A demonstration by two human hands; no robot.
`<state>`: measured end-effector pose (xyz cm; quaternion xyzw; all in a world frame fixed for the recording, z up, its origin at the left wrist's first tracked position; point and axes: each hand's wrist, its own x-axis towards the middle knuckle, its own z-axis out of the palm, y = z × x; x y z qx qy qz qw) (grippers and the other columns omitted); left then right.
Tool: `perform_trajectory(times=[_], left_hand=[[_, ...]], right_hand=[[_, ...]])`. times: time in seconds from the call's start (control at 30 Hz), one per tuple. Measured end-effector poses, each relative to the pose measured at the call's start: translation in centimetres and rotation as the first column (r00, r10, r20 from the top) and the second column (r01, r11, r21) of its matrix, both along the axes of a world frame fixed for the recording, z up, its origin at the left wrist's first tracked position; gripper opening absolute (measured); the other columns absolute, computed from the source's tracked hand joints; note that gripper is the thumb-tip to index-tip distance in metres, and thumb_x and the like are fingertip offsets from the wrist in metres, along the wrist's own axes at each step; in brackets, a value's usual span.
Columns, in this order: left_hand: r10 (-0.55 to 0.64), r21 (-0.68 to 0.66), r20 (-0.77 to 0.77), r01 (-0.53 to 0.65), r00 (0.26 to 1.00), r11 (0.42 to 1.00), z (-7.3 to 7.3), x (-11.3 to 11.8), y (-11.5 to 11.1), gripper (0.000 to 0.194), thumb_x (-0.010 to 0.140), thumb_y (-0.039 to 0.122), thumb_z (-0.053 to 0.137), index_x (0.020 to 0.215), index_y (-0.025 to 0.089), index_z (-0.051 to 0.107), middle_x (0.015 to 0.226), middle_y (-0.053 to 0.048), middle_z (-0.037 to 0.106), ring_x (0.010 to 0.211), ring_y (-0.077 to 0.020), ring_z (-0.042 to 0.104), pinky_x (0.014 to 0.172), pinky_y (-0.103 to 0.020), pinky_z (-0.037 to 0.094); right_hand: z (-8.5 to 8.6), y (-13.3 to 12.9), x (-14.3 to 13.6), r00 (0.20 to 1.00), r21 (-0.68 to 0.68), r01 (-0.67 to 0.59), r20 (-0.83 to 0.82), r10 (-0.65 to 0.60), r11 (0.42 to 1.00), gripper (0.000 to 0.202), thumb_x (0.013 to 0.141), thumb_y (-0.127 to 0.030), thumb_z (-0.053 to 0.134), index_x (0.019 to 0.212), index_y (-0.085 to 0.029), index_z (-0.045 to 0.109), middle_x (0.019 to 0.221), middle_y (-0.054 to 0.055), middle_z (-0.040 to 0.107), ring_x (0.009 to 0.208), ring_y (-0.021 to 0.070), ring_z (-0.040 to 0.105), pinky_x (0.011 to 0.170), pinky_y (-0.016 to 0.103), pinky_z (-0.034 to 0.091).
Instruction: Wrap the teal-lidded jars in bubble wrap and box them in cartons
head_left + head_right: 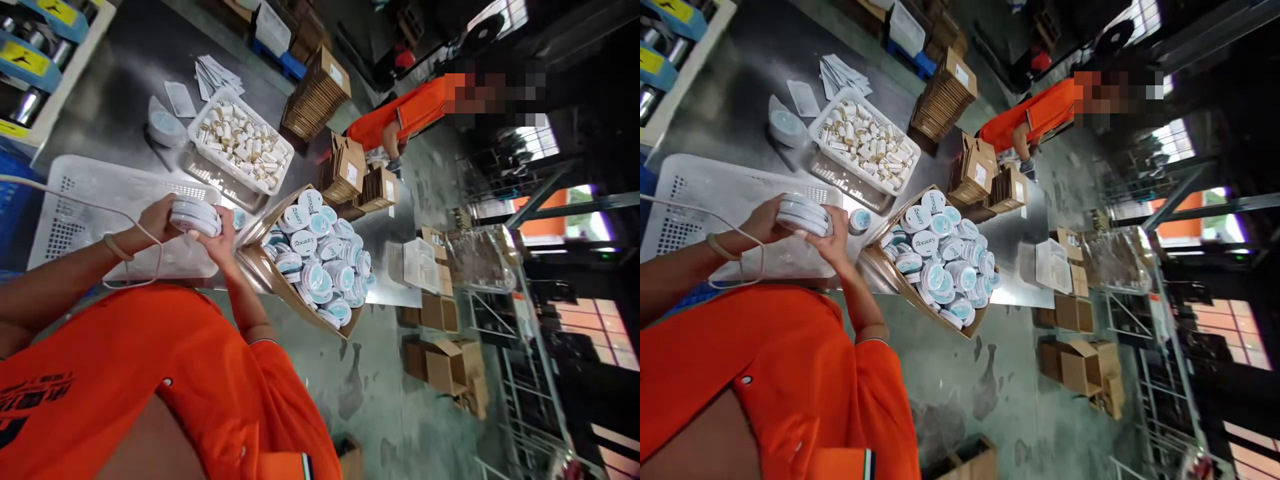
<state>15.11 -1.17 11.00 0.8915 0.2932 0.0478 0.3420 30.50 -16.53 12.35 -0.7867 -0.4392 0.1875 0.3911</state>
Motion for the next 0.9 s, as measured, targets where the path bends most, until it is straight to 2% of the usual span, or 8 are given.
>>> perform_trajectory(times=[0.1, 0.23, 0.37, 0.47, 0.53, 0.67, 0.77, 0.9], left_hand=[[0.091, 0.004, -0.013, -0.091, 0.996, 0.996, -0.8, 0.1, 0.0, 0.066, 0.082, 0.016, 0.072, 0.147, 0.01, 0.068, 0.15, -0.017, 0.071, 0.14, -0.0326, 0.068, 0.126, -0.045, 0.057], [0.135, 0.014, -0.014, -0.134, 0.991, 0.991, -1.3, 1.0, -1.6, 0.085, 0.075, 0.012, 0.068, 0.16, 0.012, 0.064, 0.167, -0.019, 0.063, 0.152, -0.0381, 0.063, 0.131, -0.052, 0.054], [0.062, 0.013, 0.04, -0.062, 0.997, 0.998, 0.3, 2.7, -1.6, 0.085, 0.077, 0.012, 0.065, 0.161, 0.017, 0.067, 0.166, -0.018, 0.065, 0.157, -0.038, 0.06, 0.131, -0.052, 0.054], [0.072, 0.028, 0.075, -0.075, 0.995, 0.997, 3.5, 3.9, 2.5, 0.085, 0.079, 0.012, 0.066, 0.164, 0.009, 0.066, 0.167, -0.019, 0.063, 0.155, -0.0355, 0.062, 0.132, -0.044, 0.053], [0.112, 0.043, 0.077, -0.115, 0.991, 0.992, 5.9, 4.5, 6.7, 0.078, 0.087, 0.016, 0.067, 0.164, 0.004, 0.066, 0.164, -0.018, 0.064, 0.149, -0.0335, 0.065, 0.128, -0.039, 0.054], [0.27, 0.086, 0.021, -0.271, 0.963, 0.959, 8.7, 6.3, 14.4, 0.067, 0.094, 0.027, 0.071, 0.156, 0.001, 0.073, 0.151, -0.017, 0.069, 0.14, -0.0312, 0.07, 0.124, -0.039, 0.055], [0.334, 0.063, -0.042, -0.331, 0.942, 0.941, 7.5, 9.0, 17.7, 0.064, 0.089, 0.024, 0.074, 0.149, -0.001, 0.076, 0.146, -0.015, 0.073, 0.132, -0.0272, 0.071, 0.121, -0.04, 0.057], [0.368, -0.022, -0.125, -0.373, 0.921, 0.927, 3.8, 12.6, 20.0, 0.071, 0.094, 0.03, 0.072, 0.15, -0.013, 0.065, 0.139, -0.016, 0.076, 0.115, -0.0206, 0.072, 0.106, -0.041, 0.064]], right_hand=[[-0.8, 1.1, -0.8, 0.996, -0.169, 0.009, 0.092, 0.007, 0.986, 0.059, 0.082, -0.037, 0.104, 0.133, -0.025, 0.077, 0.132, 0.009, 0.079, 0.136, 0.0325, 0.069, 0.12, 0.047, 0.06], [0.0, 2.1, -1.0, 0.929, -0.38, -0.118, 0.283, 0.237, 0.917, 0.057, 0.097, -0.032, 0.091, 0.15, -0.019, 0.075, 0.147, 0.014, 0.077, 0.137, 0.0348, 0.068, 0.121, 0.05, 0.058], [1.7, 4.6, -1.0, 0.874, -0.478, -0.132, 0.356, 0.329, 0.868, 0.047, 0.107, -0.017, 0.072, 0.153, -0.009, 0.073, 0.145, 0.022, 0.076, 0.139, 0.0384, 0.067, 0.117, 0.052, 0.058], [3.4, 5.3, 1.4, 0.91, -0.3, -0.153, 0.329, 0.253, 0.942, 0.06, 0.104, -0.022, 0.075, 0.162, -0.014, 0.066, 0.164, 0.022, 0.065, 0.155, 0.0369, 0.059, 0.127, 0.052, 0.054], [4.3, 4.6, 3.7, 0.95, -0.154, -0.021, 0.306, 0.068, 0.988, 0.057, 0.106, -0.03, 0.072, 0.162, -0.02, 0.065, 0.169, 0.021, 0.059, 0.163, 0.0368, 0.051, 0.133, 0.055, 0.049], [3.6, 2.3, 5.8, 0.966, -0.139, 0.23, 0.154, -0.208, 0.963, 0.043, 0.106, -0.03, 0.058, 0.148, -0.022, 0.069, 0.15, 0.021, 0.068, 0.147, 0.0364, 0.063, 0.124, 0.058, 0.055], [0.7, 1.4, 4.7, 0.978, -0.196, 0.209, 0.028, -0.208, 0.958, 0.039, 0.099, -0.022, 0.062, 0.137, -0.022, 0.069, 0.136, 0.016, 0.073, 0.127, 0.0309, 0.07, 0.116, 0.049, 0.06], [-3.2, 0.7, 4.1, 0.945, -0.316, 0.287, -0.063, -0.322, 0.904, 0.038, 0.094, -0.009, 0.058, 0.13, -0.015, 0.068, 0.135, 0.017, 0.073, 0.124, 0.0264, 0.071, 0.119, 0.041, 0.058]])
